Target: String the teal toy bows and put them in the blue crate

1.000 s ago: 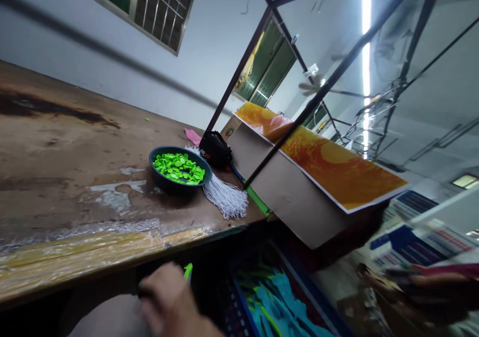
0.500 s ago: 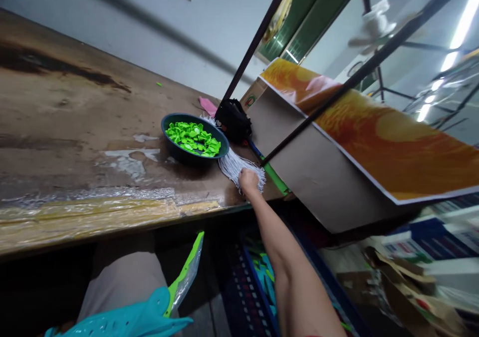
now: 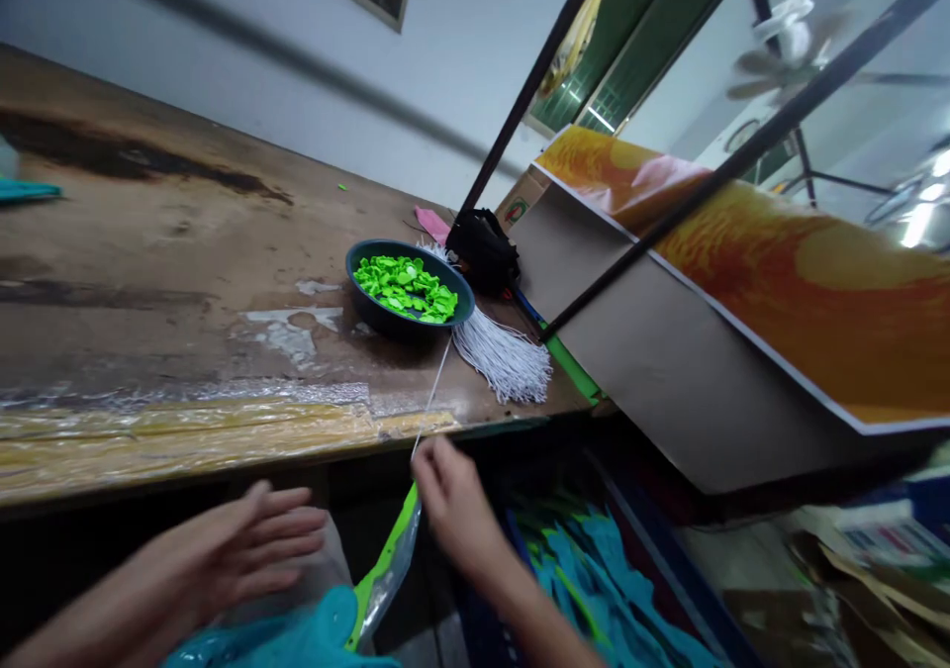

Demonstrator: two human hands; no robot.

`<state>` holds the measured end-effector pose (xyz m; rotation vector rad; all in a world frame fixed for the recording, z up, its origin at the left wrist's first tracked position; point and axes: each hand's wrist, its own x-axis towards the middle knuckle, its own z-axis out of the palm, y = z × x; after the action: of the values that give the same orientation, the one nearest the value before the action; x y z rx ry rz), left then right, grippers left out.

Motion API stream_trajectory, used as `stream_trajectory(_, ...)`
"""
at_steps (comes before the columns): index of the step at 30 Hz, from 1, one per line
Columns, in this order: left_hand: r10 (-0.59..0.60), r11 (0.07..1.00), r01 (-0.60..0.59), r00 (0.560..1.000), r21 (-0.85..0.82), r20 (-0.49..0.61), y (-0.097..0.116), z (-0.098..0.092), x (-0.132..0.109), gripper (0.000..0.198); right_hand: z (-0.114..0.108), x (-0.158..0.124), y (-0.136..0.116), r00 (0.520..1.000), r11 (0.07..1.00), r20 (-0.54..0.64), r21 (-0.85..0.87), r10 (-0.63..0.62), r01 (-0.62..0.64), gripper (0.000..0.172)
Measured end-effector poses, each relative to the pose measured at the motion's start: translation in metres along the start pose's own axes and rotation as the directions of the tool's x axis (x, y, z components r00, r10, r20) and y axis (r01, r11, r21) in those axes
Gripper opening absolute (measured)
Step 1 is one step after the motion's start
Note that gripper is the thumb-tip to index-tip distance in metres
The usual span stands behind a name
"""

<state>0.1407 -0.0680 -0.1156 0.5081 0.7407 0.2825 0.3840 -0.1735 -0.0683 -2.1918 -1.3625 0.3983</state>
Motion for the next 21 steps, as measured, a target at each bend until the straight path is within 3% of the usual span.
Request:
stream_trajectory(1,-0.055,0.998,0.057,0.997,-0.024,0.054,-0.002,0.010,0.010,0.054,0.017,-0.021,-0.001,0.999,0.997,0.042,0.072,-0.004,0.001,0.032)
stream_trajectory(2,-0.098,0.993,0.104,0.989,-0.049,0.111,-0.005,0.022,0.019,0.053,0.031,-0.039,0.001,0.994,0.961,0.097,0.269,0.042,-0.067,0.034)
stream_trajectory(5,-0.123,0.983,0.150,0.967,-0.110,0.222,-0.011,0.056,0.042,0.047,0.054,-0.067,0.016,0.970,0.764,0.155,0.598,0.188,-0.243,0.042)
stream_trajectory(10,-0.207,0.927,0.297,0.915,-0.230,0.347,-0.004,0.088,0.061,0.066,0.054,-0.074,0.021,0.963,0.691,0.096,0.679,0.252,-0.249,0.044)
stream_trajectory(12,-0.192,0.907,0.318,0.896,-0.275,0.401,0.001,0.096,0.068,0.062,0.053,-0.076,0.016,0.964,0.688,0.127,0.679,0.233,-0.256,0.044)
stream_trajectory(14,-0.142,0.921,0.264,0.912,-0.287,0.384,0.005,0.103,0.077,0.040,0.050,-0.074,0.015,0.973,0.772,0.134,0.593,0.187,-0.230,0.043)
stream_trajectory(17,-0.108,0.954,0.185,0.947,-0.237,0.302,0.010,0.109,0.092,0.016,0.030,-0.047,0.026,0.997,0.977,-0.032,0.200,0.075,-0.067,0.042)
stream_trajectory(19,-0.114,0.971,0.163,0.958,-0.174,0.262,0.016,0.112,0.099,0.018,0.008,-0.010,0.042,0.978,0.999,-0.208,-0.046,0.005,-0.015,0.040)
stream_trajectory(21,-0.110,0.986,0.136,0.967,-0.101,0.229,0.022,0.116,0.104,0.017,-0.016,0.037,0.061,0.951,0.983,-0.306,-0.181,-0.037,-0.020,0.035)
